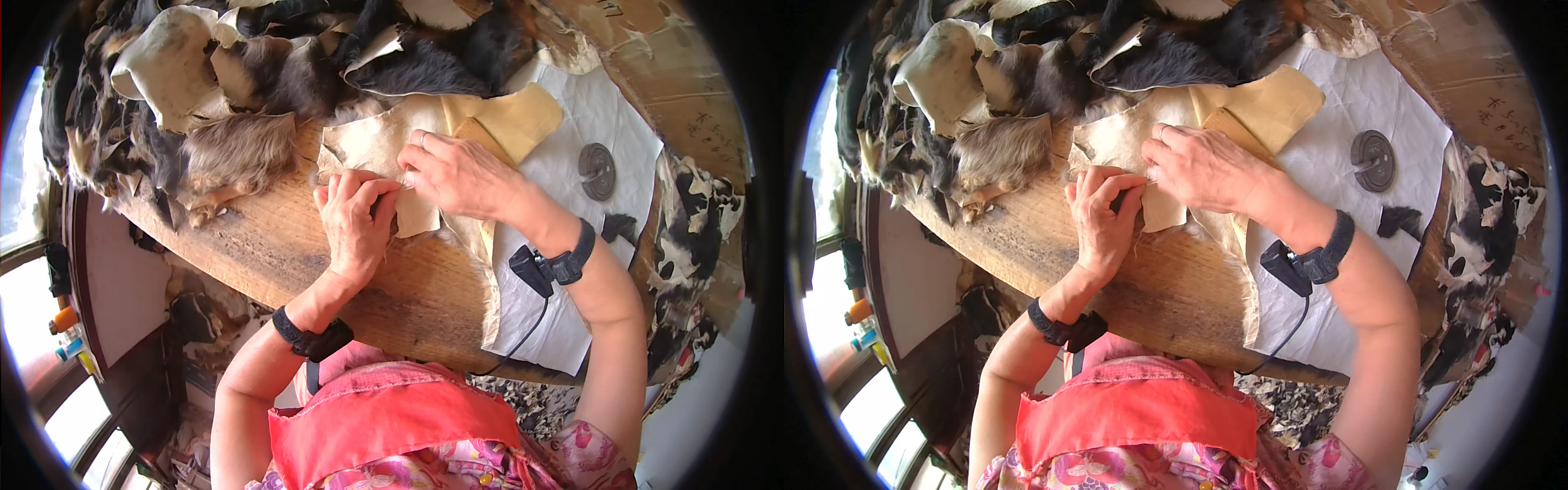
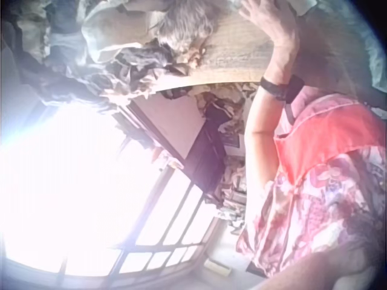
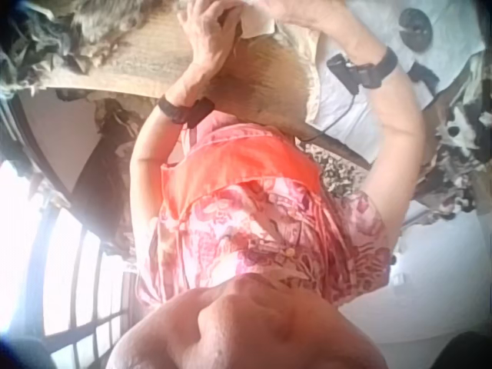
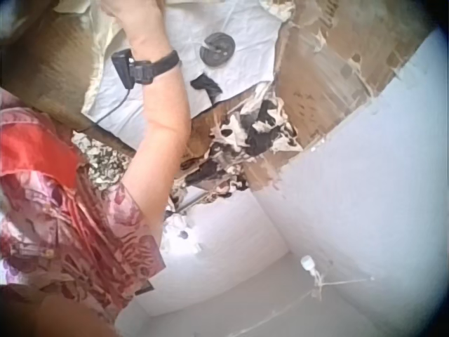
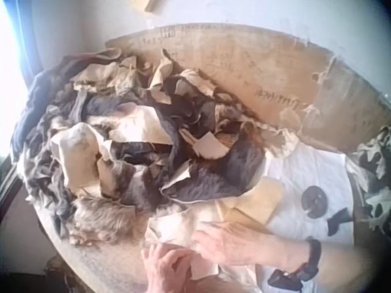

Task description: Cutting and sewing pieces of leather and fur pelts to create components for a garment or accessory.

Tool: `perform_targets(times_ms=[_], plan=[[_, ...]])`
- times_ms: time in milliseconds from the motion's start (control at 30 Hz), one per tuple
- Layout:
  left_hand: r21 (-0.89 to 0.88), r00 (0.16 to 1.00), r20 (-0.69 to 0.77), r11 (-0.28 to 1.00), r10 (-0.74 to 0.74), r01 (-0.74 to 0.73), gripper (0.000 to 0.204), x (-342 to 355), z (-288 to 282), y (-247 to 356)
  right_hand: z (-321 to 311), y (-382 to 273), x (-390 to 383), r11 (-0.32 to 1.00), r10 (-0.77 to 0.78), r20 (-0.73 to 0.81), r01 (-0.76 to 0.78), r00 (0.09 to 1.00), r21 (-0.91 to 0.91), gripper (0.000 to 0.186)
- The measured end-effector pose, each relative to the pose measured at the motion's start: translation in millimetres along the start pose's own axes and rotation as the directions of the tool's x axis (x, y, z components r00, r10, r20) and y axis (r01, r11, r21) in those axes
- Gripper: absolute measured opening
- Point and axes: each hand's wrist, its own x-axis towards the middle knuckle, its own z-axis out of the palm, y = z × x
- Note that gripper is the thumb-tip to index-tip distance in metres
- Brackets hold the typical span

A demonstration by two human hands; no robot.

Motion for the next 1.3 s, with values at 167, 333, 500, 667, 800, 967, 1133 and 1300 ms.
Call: perform_targets(times_ms=[167,333,500,667,800,967,1133,1300], plan=[[-0.022,0.999,0.033,1.000,-0.002,0.003,0.013,2,0,0,1,0,13,0.979,-0.061,0.052,0.070,0.997,-0.192,0.042],[-0.032,1.000,0.018,0.999,0.002,-0.002,0.008,3,3,0,-4,-2,22,0.971,-0.034,0.353,0.114,0.935,-0.209,0.041],[-0.047,0.999,0.039,0.998,-0.029,0.031,0.011,2,0,1,7,11,7,0.934,-0.281,0.171,0.310,0.944,-0.177,0.031],[-0.066,0.999,0.017,0.997,-0.039,0.040,0.009,2,-4,0,12,-1,-1,0.771,-0.564,-0.121,0.468,0.817,-0.431,0.014],[-0.051,0.999,0.029,0.998,-0.019,0.020,0.011,5,-1,-2,21,-4,-10,0.785,-0.539,-0.143,0.434,0.830,-0.442,0.013],[-0.034,0.999,0.033,0.999,0.000,0.001,0.010,2,0,-4,19,-34,-25,0.880,-0.471,-0.253,0.432,0.845,-0.197,0.015],[-0.096,0.996,0.024,0.991,-0.090,0.092,0.012,6,-8,0,22,-48,-49,0.951,-0.253,-0.171,0.212,0.952,-0.227,0.016],[-0.047,0.993,0.104,0.997,-0.052,0.057,0.011,11,-12,-1,17,-74,-42,0.766,0.286,-0.063,-0.189,0.956,0.614,0.011]])
